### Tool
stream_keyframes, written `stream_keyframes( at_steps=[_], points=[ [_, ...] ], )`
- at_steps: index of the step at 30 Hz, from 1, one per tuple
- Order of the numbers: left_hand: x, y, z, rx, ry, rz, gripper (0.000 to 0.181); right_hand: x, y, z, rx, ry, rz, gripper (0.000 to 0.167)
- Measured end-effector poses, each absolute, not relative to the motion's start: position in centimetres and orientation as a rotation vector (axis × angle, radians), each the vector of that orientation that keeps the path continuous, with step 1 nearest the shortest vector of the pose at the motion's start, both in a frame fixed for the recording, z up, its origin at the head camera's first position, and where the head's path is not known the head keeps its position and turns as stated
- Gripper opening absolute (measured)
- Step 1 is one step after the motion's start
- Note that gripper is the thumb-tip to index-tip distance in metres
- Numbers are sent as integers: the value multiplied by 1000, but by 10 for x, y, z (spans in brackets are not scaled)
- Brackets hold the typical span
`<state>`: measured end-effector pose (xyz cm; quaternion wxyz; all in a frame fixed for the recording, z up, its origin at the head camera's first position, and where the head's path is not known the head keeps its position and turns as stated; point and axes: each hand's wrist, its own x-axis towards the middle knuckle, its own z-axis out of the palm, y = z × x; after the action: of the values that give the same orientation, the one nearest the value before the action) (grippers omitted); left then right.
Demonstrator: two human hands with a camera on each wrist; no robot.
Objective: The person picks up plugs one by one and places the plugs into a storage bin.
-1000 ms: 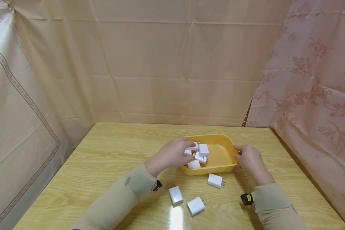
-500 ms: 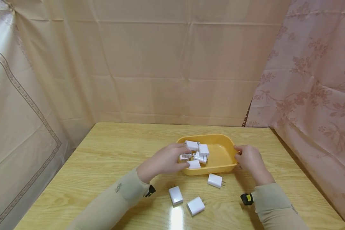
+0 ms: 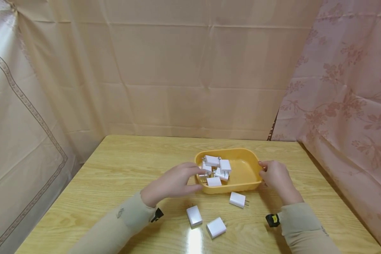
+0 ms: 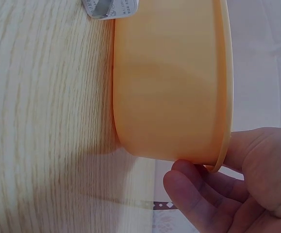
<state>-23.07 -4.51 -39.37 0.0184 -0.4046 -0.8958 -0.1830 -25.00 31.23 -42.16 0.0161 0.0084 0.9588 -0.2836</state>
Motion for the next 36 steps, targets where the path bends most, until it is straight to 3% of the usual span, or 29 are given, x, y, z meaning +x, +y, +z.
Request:
stream_keyframes(
  at_steps=[36],
  points=[
    [-216, -65, -410, -1507, -2822, -501, 40, -250, 313, -423, 5, 3007, -864, 44]
  ],
)
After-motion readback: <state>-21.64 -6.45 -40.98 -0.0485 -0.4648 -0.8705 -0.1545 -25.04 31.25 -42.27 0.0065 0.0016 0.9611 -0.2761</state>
